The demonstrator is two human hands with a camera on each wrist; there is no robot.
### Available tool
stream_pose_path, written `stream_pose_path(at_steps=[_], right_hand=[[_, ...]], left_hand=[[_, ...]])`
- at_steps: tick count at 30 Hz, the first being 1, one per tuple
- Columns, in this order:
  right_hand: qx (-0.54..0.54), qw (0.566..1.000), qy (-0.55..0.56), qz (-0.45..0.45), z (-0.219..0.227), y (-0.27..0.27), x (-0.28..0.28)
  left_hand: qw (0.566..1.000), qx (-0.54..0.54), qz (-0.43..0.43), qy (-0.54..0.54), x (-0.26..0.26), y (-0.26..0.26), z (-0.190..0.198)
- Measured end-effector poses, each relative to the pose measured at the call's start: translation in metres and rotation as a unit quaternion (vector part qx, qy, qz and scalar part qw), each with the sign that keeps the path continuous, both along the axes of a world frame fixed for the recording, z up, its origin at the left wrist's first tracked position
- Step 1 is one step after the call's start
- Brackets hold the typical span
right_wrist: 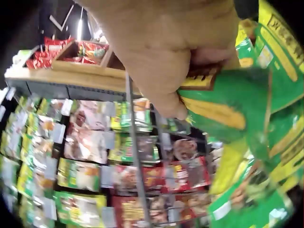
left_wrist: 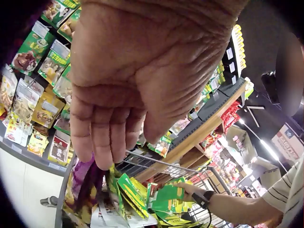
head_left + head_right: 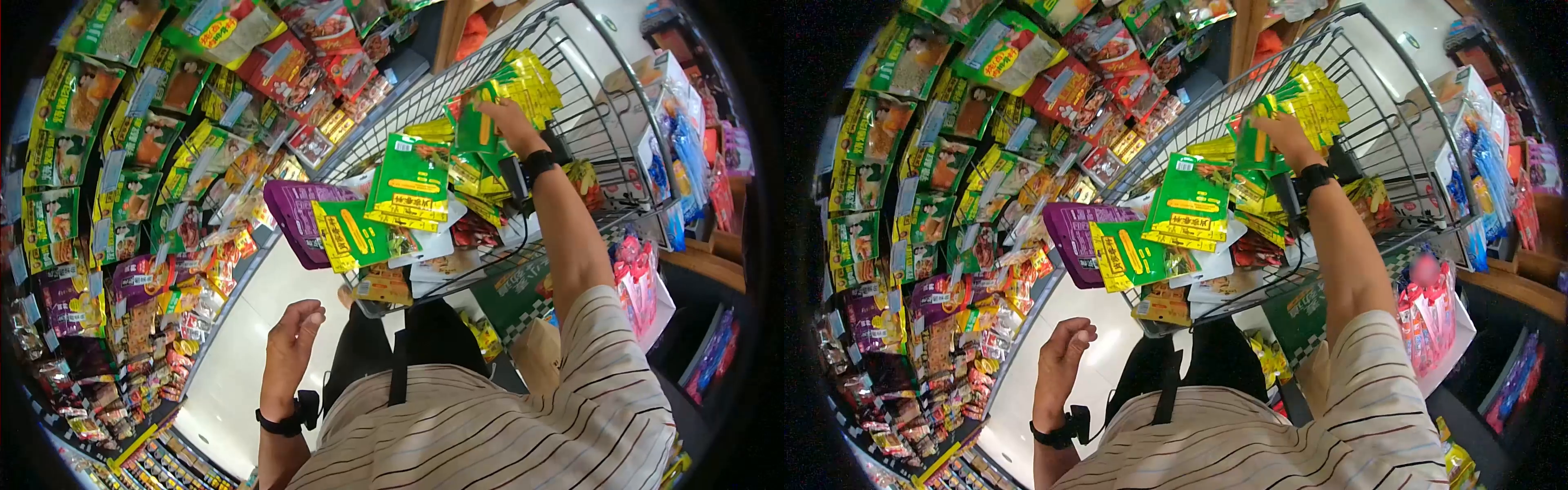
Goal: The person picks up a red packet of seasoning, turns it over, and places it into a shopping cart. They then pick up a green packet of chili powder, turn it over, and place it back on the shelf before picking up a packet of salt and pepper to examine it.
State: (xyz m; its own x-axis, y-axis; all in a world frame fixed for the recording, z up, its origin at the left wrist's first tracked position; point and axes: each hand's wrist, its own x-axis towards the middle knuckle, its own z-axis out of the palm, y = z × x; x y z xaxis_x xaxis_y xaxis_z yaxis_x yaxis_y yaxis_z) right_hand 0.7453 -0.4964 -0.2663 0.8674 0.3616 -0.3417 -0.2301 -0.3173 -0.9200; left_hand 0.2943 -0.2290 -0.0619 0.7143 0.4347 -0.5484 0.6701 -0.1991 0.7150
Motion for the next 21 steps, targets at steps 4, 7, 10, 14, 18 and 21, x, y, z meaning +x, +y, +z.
stream_pose_path(at_steps=[4,7,10,14,18,21], right_hand=[[0.164,0.985,0.021,0.038,0.154,0.038,-0.059],[0.188,0.979,0.038,0.070,0.239,0.063,-0.110],[0.166,0.974,-0.104,0.113,0.273,0.093,-0.180],[0.255,0.956,-0.031,0.140,0.306,0.146,-0.274],[0.377,0.907,0.159,0.103,0.320,0.189,-0.334],[0.298,0.949,0.002,0.105,0.305,0.214,-0.347]], left_hand=[[0.994,0.006,-0.019,-0.110,0.023,0.017,0.011],[0.961,0.118,-0.061,-0.244,0.057,0.020,0.026],[0.890,0.275,-0.156,-0.327,0.078,0.017,0.059],[0.826,0.339,-0.156,-0.422,0.063,0.030,0.068],[0.908,0.075,-0.030,-0.411,0.006,0.075,0.064],[0.855,-0.349,0.106,-0.369,-0.039,0.119,0.079]])
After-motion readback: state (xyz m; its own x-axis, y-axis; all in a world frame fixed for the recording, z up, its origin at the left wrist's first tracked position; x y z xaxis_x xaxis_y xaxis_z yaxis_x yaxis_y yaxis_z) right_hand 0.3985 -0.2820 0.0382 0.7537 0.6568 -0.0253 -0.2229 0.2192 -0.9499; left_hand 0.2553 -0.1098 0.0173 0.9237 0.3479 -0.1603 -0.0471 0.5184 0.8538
